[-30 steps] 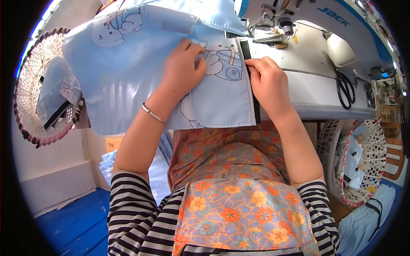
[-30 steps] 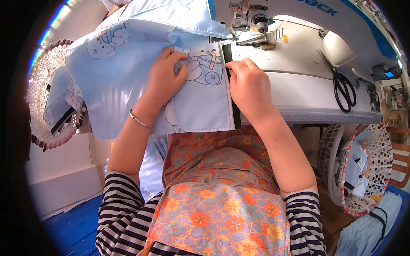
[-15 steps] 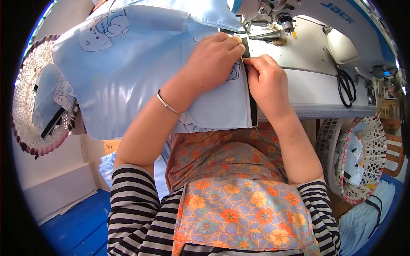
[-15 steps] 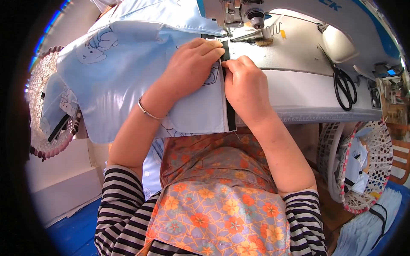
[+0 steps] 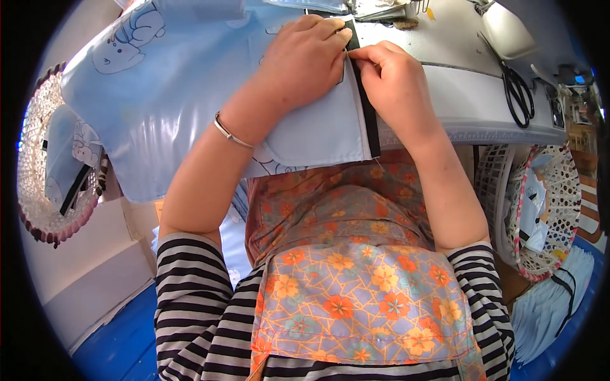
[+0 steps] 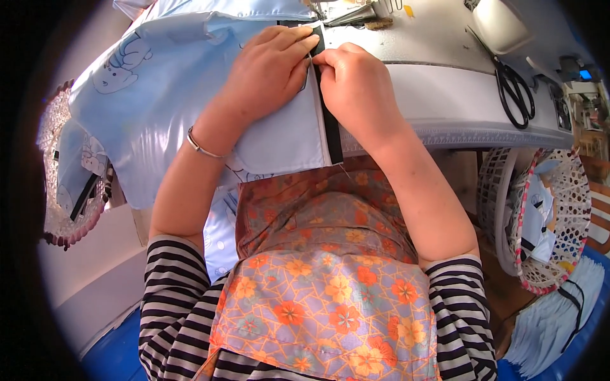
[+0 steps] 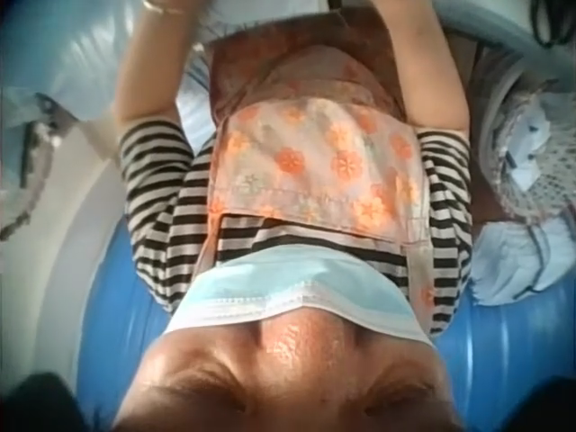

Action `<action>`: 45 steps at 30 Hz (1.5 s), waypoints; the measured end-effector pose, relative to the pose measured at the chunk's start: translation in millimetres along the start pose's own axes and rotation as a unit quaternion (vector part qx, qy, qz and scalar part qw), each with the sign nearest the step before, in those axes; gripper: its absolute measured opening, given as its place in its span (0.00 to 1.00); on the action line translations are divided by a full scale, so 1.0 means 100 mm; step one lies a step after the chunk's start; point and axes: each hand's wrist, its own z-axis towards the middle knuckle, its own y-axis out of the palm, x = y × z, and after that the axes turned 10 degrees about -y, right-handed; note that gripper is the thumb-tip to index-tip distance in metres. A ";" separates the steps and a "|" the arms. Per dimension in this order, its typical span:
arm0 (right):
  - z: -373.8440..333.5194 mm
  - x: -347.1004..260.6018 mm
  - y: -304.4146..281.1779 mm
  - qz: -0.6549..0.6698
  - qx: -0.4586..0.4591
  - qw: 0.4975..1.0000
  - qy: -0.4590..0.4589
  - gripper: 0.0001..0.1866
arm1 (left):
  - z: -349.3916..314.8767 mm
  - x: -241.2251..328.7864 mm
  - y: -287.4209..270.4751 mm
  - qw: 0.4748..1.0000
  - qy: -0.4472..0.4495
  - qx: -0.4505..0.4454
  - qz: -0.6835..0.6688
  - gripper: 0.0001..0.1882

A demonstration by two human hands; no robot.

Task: Sewing zippers onto blue fabric pieces using an industrial sewing machine.

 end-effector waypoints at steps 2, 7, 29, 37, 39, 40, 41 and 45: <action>-0.02 -0.01 0.00 -0.014 -0.011 1.000 0.000 0.07 | -0.01 0.01 -0.01 1.000 0.003 -0.010 -0.002 0.16; -0.03 -0.06 -0.09 0.026 -0.037 0.999 0.030 0.08 | -0.07 0.07 -0.09 0.999 -0.001 -0.023 -0.025 0.17; 0.33 0.44 -0.16 -0.170 -0.117 0.973 -0.101 0.11 | 0.17 -0.03 0.04 0.997 0.020 -0.018 -0.074 0.07; 0.48 0.57 -0.40 0.095 0.016 0.993 0.066 0.10 | 0.22 -0.08 0.10 0.998 -0.014 -0.014 -0.064 0.07; 0.54 0.68 -0.45 0.130 0.085 0.988 0.024 0.11 | 0.24 -0.08 0.11 0.998 -0.010 -0.015 -0.067 0.08; 0.57 0.68 -0.49 0.091 0.076 0.993 0.010 0.10 | 0.25 -0.09 0.11 0.997 -0.010 -0.017 -0.069 0.08; 0.59 0.67 -0.53 0.089 0.077 0.993 0.009 0.10 | 0.25 -0.09 0.11 0.997 -0.007 -0.016 -0.069 0.08; 0.61 0.64 -0.58 0.081 0.049 0.995 0.022 0.08 | 0.23 -0.04 0.05 0.996 -0.007 -0.042 -0.075 0.10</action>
